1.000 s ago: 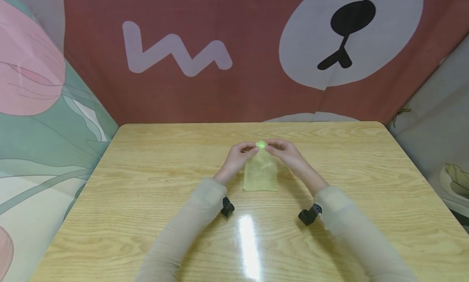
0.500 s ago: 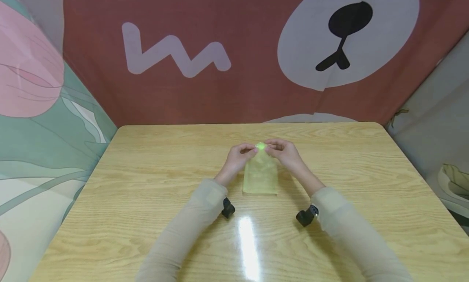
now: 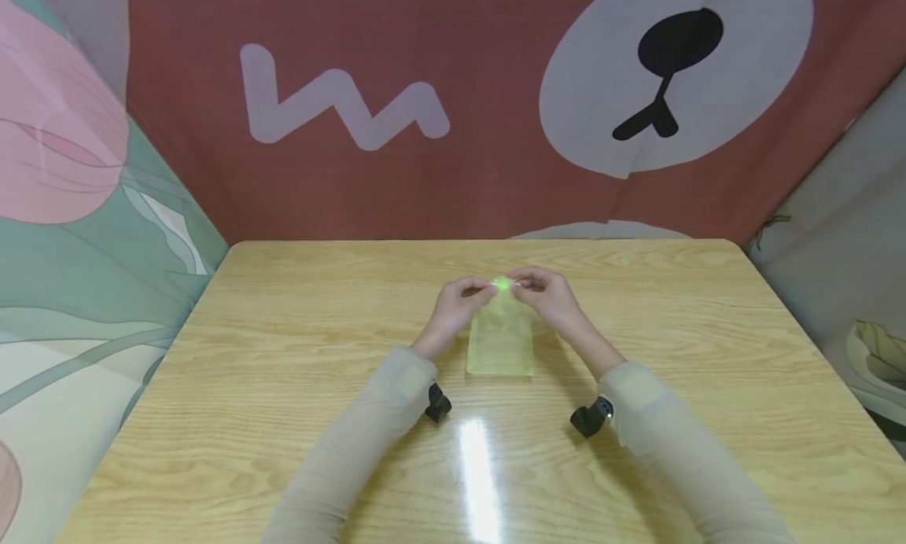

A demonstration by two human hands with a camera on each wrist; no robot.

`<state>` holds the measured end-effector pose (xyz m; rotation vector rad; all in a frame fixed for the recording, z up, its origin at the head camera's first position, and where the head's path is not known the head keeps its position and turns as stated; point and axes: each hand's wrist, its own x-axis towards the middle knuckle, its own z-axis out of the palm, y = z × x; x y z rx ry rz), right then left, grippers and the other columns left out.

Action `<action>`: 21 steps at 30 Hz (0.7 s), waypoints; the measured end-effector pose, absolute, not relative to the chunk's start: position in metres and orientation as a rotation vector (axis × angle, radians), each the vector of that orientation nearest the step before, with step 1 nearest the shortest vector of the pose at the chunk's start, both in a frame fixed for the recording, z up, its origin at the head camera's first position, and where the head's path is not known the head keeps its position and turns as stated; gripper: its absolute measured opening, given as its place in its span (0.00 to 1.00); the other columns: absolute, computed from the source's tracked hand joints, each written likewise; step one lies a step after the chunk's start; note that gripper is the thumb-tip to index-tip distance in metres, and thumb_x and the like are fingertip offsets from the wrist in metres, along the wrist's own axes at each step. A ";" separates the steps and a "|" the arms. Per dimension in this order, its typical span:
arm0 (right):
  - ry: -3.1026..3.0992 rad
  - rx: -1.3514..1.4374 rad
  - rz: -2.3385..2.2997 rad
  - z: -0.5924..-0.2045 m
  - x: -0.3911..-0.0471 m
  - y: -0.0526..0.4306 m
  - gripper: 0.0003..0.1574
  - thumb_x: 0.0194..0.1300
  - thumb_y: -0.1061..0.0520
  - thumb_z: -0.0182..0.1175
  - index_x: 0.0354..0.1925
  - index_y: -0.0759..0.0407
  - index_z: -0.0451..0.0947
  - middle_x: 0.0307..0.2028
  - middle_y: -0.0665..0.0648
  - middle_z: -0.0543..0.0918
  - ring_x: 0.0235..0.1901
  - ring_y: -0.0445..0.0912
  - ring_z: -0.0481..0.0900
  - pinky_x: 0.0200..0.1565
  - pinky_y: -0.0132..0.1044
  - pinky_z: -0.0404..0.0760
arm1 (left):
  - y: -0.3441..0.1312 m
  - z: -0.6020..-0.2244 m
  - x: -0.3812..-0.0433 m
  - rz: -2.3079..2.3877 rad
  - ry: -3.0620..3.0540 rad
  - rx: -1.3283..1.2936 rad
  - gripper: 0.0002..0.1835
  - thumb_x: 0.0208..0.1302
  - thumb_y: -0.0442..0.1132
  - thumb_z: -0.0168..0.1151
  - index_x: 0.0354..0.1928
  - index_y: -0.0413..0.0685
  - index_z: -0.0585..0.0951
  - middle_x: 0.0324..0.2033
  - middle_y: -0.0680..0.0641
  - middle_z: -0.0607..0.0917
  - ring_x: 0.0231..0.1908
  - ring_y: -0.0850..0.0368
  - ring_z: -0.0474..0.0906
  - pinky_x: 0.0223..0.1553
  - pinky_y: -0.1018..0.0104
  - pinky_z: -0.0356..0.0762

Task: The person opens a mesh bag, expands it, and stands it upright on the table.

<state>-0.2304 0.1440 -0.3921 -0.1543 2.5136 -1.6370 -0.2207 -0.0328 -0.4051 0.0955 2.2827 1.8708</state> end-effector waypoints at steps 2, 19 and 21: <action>2.493 -0.133 -1.666 -0.392 -0.232 0.144 0.19 0.68 0.59 0.56 0.55 0.66 0.75 0.38 0.52 0.81 0.37 0.35 0.77 0.42 0.24 0.78 | -0.032 -0.405 -0.221 1.887 2.285 0.115 0.16 0.68 0.45 0.58 0.50 0.41 0.80 0.48 0.43 0.83 0.48 0.51 0.79 0.52 0.59 0.79; 2.432 0.002 -1.732 -0.395 -0.232 0.135 0.23 0.69 0.52 0.57 0.55 0.65 0.75 0.54 0.63 0.79 0.45 0.40 0.78 0.50 0.31 0.79 | -0.034 -0.404 -0.221 1.955 2.274 0.046 0.16 0.68 0.44 0.58 0.50 0.41 0.80 0.49 0.42 0.83 0.48 0.51 0.79 0.50 0.61 0.80; 2.444 -0.004 -1.742 -0.395 -0.231 0.133 0.22 0.68 0.54 0.57 0.55 0.65 0.75 0.49 0.60 0.81 0.42 0.38 0.78 0.48 0.30 0.78 | -0.034 -0.404 -0.221 1.961 2.284 0.049 0.15 0.68 0.44 0.58 0.49 0.41 0.80 0.49 0.42 0.82 0.47 0.52 0.79 0.49 0.62 0.80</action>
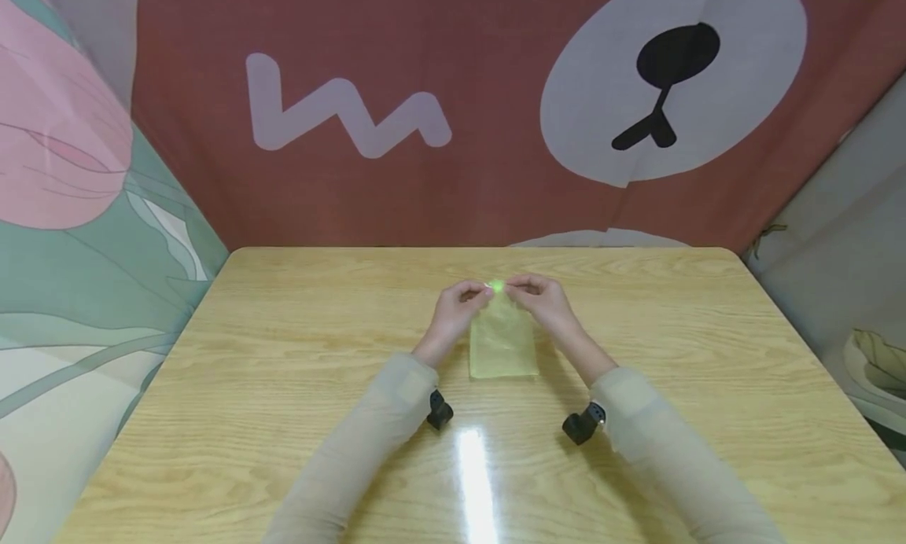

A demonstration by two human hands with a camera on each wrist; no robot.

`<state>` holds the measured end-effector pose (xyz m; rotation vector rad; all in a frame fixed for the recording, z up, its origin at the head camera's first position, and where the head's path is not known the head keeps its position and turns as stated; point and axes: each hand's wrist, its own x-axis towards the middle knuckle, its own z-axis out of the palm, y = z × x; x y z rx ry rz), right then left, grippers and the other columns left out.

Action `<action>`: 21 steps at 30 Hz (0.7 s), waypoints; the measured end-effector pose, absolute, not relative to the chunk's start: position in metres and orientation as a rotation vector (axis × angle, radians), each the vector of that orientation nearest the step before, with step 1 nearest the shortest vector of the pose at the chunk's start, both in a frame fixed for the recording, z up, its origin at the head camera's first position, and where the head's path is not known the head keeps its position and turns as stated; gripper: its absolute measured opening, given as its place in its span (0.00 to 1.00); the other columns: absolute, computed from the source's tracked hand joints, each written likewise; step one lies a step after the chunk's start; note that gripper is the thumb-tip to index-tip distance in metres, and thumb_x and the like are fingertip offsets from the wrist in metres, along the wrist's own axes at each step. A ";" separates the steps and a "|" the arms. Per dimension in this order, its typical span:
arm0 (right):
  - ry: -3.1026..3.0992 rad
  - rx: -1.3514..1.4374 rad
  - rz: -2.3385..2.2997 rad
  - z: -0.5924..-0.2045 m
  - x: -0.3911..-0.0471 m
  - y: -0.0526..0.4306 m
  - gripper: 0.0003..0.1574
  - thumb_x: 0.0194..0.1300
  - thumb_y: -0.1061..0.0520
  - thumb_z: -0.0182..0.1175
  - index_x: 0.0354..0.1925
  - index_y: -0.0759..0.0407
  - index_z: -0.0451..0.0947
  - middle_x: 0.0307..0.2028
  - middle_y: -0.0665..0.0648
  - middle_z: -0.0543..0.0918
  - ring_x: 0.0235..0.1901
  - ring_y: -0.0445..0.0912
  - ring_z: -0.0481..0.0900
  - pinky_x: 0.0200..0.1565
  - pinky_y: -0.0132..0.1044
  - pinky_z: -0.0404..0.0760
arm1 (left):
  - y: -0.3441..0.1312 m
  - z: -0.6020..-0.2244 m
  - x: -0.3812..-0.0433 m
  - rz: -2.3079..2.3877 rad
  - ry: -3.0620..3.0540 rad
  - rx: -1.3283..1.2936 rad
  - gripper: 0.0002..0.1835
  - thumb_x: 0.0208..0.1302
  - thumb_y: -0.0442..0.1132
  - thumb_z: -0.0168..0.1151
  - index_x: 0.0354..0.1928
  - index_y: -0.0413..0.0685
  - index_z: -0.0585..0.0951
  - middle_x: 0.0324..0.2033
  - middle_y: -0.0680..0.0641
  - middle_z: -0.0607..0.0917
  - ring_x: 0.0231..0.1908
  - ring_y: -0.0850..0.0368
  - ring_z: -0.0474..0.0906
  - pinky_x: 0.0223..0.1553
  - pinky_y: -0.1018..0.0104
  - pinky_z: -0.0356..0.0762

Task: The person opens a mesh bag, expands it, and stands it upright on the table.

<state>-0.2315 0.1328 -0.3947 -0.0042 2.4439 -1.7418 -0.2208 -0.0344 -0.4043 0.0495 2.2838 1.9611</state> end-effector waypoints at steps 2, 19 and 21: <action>2.453 -0.015 -1.754 -0.395 -0.231 0.131 0.21 0.68 0.56 0.57 0.55 0.66 0.75 0.45 0.57 0.82 0.39 0.36 0.77 0.46 0.28 0.79 | -0.034 -0.405 -0.220 1.964 2.298 0.053 0.15 0.68 0.44 0.57 0.49 0.41 0.81 0.48 0.42 0.82 0.46 0.53 0.78 0.47 0.64 0.79; 2.565 -0.110 -1.680 -0.391 -0.234 0.128 0.19 0.65 0.63 0.58 0.53 0.68 0.76 0.35 0.57 0.84 0.30 0.33 0.77 0.38 0.23 0.78 | -0.041 -0.402 -0.223 1.966 2.298 -0.005 0.15 0.66 0.43 0.60 0.48 0.40 0.82 0.46 0.41 0.85 0.43 0.53 0.81 0.50 0.61 0.80; 2.568 -0.112 -1.678 -0.390 -0.234 0.129 0.18 0.64 0.63 0.58 0.53 0.67 0.77 0.36 0.57 0.84 0.30 0.33 0.78 0.38 0.23 0.78 | -0.041 -0.402 -0.224 1.976 2.285 -0.010 0.16 0.66 0.44 0.60 0.48 0.40 0.82 0.47 0.41 0.84 0.44 0.51 0.81 0.52 0.59 0.80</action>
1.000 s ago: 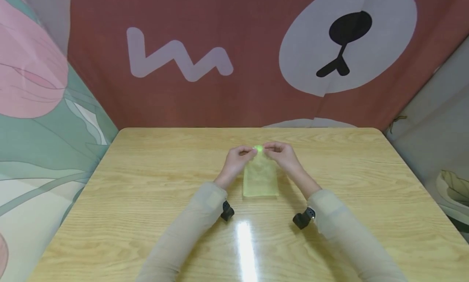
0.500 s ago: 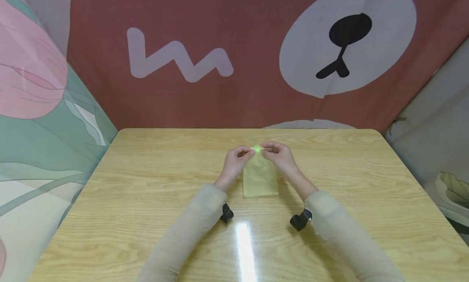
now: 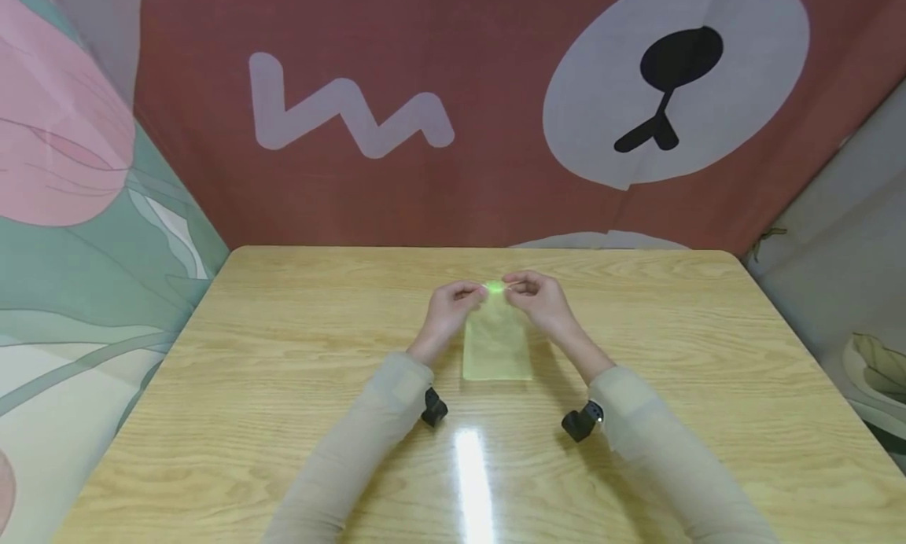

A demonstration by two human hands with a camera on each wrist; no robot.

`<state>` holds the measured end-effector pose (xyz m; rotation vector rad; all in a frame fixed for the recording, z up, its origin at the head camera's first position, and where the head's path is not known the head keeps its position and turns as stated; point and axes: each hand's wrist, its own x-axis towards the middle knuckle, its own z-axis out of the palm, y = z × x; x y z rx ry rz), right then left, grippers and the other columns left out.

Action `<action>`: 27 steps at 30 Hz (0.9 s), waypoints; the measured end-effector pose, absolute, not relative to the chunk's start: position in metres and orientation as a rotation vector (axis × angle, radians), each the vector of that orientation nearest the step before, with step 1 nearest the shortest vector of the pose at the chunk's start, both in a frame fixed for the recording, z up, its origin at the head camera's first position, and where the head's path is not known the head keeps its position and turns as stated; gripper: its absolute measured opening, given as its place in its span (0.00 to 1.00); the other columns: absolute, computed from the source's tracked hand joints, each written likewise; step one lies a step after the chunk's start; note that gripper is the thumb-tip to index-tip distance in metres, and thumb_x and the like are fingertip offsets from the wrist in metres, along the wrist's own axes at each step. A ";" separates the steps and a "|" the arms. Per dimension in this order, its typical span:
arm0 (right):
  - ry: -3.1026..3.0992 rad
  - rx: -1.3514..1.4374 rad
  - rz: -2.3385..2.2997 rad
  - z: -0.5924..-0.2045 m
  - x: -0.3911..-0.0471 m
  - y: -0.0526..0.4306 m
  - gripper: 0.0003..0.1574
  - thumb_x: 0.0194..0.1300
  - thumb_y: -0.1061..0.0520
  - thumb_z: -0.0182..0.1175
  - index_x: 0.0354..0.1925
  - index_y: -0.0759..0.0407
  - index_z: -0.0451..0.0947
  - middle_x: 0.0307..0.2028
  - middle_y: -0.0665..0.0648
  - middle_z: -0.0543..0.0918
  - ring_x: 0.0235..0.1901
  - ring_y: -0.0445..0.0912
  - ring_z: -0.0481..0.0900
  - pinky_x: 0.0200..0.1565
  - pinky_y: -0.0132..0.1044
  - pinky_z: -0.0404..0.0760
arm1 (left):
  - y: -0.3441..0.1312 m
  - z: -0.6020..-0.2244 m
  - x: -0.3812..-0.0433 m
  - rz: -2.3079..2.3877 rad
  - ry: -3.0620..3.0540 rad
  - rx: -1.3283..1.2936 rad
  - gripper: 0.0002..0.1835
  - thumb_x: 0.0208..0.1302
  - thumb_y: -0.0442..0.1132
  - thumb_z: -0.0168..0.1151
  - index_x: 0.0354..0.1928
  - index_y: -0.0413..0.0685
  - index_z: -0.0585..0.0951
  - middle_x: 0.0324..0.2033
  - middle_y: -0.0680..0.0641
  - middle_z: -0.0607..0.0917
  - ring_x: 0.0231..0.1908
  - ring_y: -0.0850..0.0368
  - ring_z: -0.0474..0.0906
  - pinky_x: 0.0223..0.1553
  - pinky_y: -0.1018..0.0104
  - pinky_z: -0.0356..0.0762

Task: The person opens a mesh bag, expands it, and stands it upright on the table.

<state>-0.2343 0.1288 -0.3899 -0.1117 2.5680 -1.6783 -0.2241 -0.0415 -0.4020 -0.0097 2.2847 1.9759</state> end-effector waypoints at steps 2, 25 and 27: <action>2.576 -0.113 -1.672 -0.389 -0.234 0.130 0.18 0.64 0.62 0.59 0.52 0.67 0.77 0.36 0.58 0.85 0.30 0.32 0.78 0.38 0.23 0.78 | -0.042 -0.402 -0.225 1.978 2.276 -0.016 0.16 0.67 0.44 0.60 0.49 0.39 0.82 0.48 0.40 0.84 0.45 0.49 0.81 0.53 0.58 0.80; 2.540 -0.213 -1.660 -0.387 -0.232 0.127 0.20 0.69 0.55 0.57 0.53 0.65 0.77 0.50 0.66 0.81 0.49 0.51 0.78 0.54 0.40 0.78 | -0.041 -0.401 -0.224 1.900 2.298 0.043 0.15 0.67 0.43 0.59 0.49 0.40 0.81 0.48 0.42 0.83 0.47 0.52 0.78 0.51 0.61 0.78; 2.546 -0.199 -1.654 -0.387 -0.232 0.126 0.19 0.69 0.56 0.57 0.53 0.65 0.77 0.49 0.66 0.81 0.47 0.50 0.78 0.53 0.39 0.78 | -0.042 -0.401 -0.224 1.893 2.301 0.039 0.15 0.67 0.43 0.59 0.49 0.40 0.81 0.48 0.41 0.82 0.48 0.51 0.78 0.52 0.60 0.78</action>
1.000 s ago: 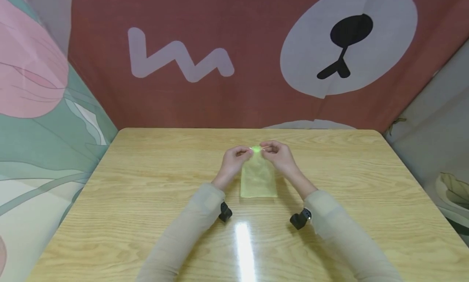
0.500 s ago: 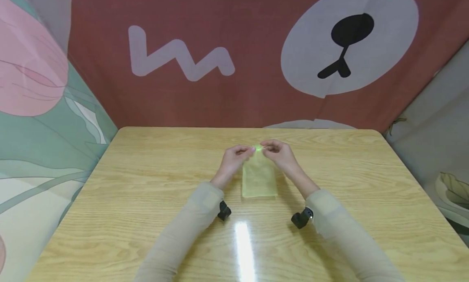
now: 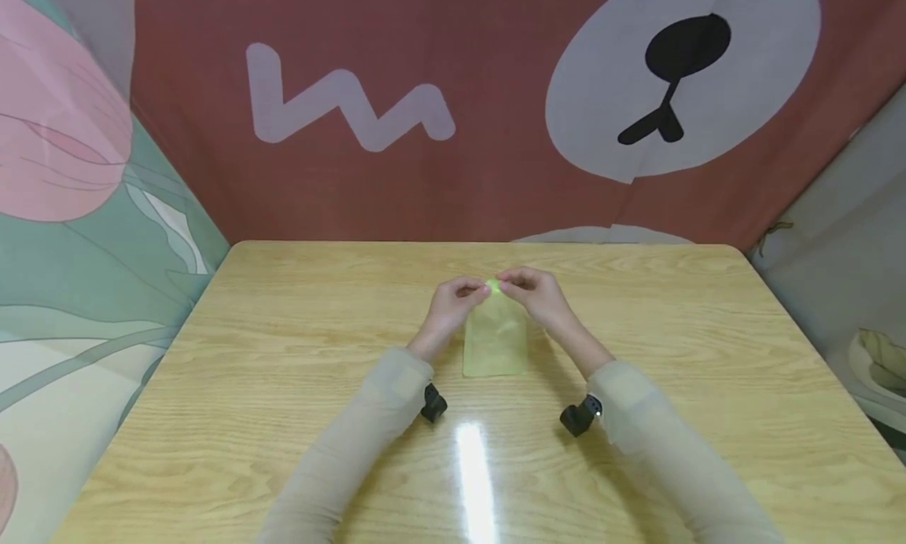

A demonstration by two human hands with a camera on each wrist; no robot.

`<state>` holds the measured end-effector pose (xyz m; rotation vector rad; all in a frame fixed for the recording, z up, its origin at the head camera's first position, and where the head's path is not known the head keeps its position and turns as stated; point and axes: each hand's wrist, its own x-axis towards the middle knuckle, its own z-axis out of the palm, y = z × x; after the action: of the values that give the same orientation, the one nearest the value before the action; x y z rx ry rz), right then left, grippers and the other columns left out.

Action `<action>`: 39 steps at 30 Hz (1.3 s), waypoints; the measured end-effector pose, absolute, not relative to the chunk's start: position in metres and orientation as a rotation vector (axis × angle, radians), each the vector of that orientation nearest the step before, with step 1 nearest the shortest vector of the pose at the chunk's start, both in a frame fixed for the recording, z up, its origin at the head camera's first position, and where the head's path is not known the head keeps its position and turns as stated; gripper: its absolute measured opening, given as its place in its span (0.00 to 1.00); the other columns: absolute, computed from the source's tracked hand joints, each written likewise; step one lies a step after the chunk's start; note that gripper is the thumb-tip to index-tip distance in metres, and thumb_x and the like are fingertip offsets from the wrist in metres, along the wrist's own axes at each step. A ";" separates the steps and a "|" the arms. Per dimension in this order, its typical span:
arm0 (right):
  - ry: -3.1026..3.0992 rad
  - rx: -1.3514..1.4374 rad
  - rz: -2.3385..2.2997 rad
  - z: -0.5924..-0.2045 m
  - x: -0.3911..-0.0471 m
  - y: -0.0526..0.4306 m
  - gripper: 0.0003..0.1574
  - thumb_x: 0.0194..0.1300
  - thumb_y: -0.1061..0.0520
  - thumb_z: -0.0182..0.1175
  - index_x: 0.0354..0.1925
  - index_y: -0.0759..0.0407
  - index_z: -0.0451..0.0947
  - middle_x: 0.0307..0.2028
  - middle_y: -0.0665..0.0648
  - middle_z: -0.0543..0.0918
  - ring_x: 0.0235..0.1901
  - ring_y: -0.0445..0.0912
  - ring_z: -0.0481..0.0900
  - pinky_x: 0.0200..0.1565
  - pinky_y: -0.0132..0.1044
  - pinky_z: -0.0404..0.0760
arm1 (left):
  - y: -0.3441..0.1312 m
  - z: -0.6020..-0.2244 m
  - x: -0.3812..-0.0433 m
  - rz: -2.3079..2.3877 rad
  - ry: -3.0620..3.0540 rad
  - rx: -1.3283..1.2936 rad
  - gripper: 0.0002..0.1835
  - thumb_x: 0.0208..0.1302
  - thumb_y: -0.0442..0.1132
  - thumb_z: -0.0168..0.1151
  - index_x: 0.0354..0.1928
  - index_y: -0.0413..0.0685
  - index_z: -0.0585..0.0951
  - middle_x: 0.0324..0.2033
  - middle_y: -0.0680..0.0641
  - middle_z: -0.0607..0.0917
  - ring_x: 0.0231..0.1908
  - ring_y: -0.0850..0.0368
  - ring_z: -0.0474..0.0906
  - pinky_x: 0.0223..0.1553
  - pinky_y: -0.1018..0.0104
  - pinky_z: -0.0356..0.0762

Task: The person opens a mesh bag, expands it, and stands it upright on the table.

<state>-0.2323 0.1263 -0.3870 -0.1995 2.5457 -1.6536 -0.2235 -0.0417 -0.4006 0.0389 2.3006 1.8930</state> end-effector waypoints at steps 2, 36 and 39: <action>2.550 -0.182 -1.655 -0.386 -0.233 0.126 0.19 0.69 0.56 0.57 0.53 0.65 0.77 0.47 0.65 0.81 0.46 0.47 0.78 0.52 0.37 0.78 | -0.041 -0.399 -0.223 1.886 2.310 0.042 0.15 0.67 0.43 0.59 0.49 0.39 0.81 0.49 0.41 0.83 0.49 0.50 0.78 0.53 0.59 0.78; 2.508 -0.275 -1.611 -0.386 -0.230 0.133 0.24 0.67 0.52 0.58 0.58 0.62 0.73 0.58 0.63 0.76 0.64 0.57 0.67 0.68 0.57 0.64 | -0.048 -0.399 -0.223 1.940 2.255 0.024 0.23 0.67 0.45 0.60 0.57 0.38 0.74 0.49 0.38 0.83 0.47 0.48 0.81 0.51 0.60 0.81; 2.503 -0.324 -1.580 -0.386 -0.230 0.131 0.25 0.67 0.52 0.59 0.59 0.60 0.73 0.59 0.63 0.76 0.61 0.57 0.71 0.65 0.55 0.69 | -0.045 -0.398 -0.222 1.965 2.255 0.028 0.19 0.67 0.43 0.60 0.54 0.37 0.76 0.46 0.38 0.83 0.42 0.53 0.81 0.49 0.63 0.82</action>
<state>-0.2295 0.1313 -0.3861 -0.3240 2.5029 -1.5799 -0.2221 -0.0454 -0.3978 0.0276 2.2551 1.9653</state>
